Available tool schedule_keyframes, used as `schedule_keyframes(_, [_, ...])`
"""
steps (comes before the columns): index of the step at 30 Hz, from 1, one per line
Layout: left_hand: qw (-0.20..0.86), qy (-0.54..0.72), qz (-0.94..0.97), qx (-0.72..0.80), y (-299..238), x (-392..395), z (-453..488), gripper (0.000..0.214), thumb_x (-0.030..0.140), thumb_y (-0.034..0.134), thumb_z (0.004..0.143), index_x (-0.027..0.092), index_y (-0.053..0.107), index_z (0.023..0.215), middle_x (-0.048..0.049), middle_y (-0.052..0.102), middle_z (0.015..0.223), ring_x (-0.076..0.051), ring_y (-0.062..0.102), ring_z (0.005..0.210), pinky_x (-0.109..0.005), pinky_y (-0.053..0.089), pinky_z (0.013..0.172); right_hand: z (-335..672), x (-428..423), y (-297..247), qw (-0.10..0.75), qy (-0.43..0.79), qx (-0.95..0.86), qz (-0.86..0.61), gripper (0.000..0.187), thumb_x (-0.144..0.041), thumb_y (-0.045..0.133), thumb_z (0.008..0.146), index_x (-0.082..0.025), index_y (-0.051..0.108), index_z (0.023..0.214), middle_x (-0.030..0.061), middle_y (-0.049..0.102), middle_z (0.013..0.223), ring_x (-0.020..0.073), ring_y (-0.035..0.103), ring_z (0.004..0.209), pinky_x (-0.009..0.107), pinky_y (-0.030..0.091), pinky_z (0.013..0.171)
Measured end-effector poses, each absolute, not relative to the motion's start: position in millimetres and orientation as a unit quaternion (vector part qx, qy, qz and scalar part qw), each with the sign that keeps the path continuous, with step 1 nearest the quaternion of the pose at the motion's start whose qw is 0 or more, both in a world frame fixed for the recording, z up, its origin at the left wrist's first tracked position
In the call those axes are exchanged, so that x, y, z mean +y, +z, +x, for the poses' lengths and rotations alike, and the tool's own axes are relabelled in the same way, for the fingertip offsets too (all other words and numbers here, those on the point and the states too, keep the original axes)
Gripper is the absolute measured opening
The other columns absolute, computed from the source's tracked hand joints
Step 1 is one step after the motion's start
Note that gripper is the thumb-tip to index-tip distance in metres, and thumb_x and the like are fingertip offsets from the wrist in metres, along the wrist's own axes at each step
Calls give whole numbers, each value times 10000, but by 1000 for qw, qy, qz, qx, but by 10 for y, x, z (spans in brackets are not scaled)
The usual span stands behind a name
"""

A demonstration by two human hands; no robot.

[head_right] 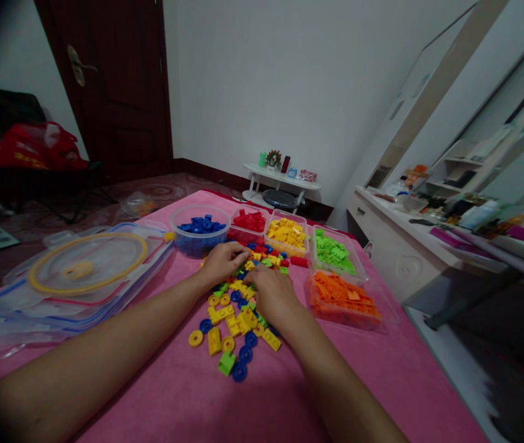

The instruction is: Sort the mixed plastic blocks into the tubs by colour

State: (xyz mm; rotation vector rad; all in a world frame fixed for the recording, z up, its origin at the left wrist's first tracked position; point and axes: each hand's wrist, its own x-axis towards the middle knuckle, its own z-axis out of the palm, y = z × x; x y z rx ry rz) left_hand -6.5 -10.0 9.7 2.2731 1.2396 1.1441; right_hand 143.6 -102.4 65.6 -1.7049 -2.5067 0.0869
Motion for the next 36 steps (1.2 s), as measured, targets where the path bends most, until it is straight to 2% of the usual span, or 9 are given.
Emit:
schedule_keyframes(4, [151, 406, 796, 422, 95, -100, -71, 248, 327, 494, 834, 202, 709, 841, -21, 687, 829, -135, 592, 740, -217, 418, 647, 1485, -977, 572, 112, 49, -809, -575, 261, -81, 572, 705, -220, 686, 894, 34, 653, 998, 171, 585, 918, 252, 399, 774])
schedule_keyframes(6, [152, 404, 797, 422, 100, -102, -75, 251, 331, 494, 835, 202, 708, 842, -21, 687, 836, -135, 594, 750, -217, 423, 664, 1551, -988, 620, 149, 65, -798, -580, 159, -151, 574, 743, -200, 692, 838, 33, 665, 902, 159, 586, 835, 242, 394, 711])
schedule_keyframes(8, [155, 400, 799, 422, 104, -101, -77, 250, 329, 494, 835, 205, 710, 852, -22, 687, 850, -136, 598, 764, -219, 428, 685, 1623, -1030, 727, 153, 82, -791, -586, 152, -249, 567, 777, -197, 701, 827, 28, 668, 811, 149, 575, 734, 236, 370, 624])
schedule_keyframes(11, [160, 400, 798, 420, 105, -97, -75, 247, 323, 494, 836, 207, 711, 861, -20, 687, 853, -135, 601, 763, -218, 432, 687, 1696, -1148, 932, 77, 105, -799, -587, 177, -336, 609, 735, -222, 715, 820, 15, 665, 735, 138, 551, 639, 235, 311, 536])
schedule_keyframes(15, [161, 403, 796, 422, 105, -97, -77, 245, 321, 495, 834, 200, 708, 845, -19, 688, 852, -135, 603, 757, -214, 433, 667, 1668, -1315, 1091, -66, 82, -802, -589, 183, -291, 687, 608, -252, 719, 784, 2, 671, 713, 143, 553, 620, 237, 275, 508])
schedule_keyframes(20, [163, 395, 795, 430, 109, -102, -76, 251, 322, 494, 831, 195, 711, 846, -28, 691, 853, -143, 605, 764, -222, 440, 677, 1554, -1390, 1053, -110, 30, -789, -604, 168, -249, 687, 589, -243, 700, 756, 19, 678, 744, 172, 578, 670, 241, 277, 513])
schedule_keyframes(23, [164, 398, 794, 429, 104, -97, -73, 246, 315, 498, 830, 196, 713, 849, -28, 693, 857, -143, 607, 768, -219, 443, 671, 1581, -1363, 1028, -86, 42, -795, -599, 140, -221, 678, 589, -228, 684, 729, 17, 663, 717, 156, 561, 645, 234, 281, 506])
schedule_keyframes(30, [165, 398, 795, 426, 101, -94, -74, 245, 317, 499, 830, 206, 716, 856, -22, 694, 863, -140, 606, 766, -224, 443, 691, 1847, -1225, 1053, 11, 210, -806, -553, 69, -225, 619, 684, -170, 657, 697, -21, 590, 603, 92, 480, 534, 212, 295, 469])
schedule_keyframes(36, [165, 399, 796, 425, 78, -70, -65, 252, 322, 491, 834, 205, 713, 856, -32, 688, 862, -144, 607, 768, -221, 438, 668, 1948, -1189, 1098, 155, 263, -773, -556, 123, -235, 629, 684, -148, 663, 765, -25, 551, 599, 87, 475, 546, 203, 338, 485])
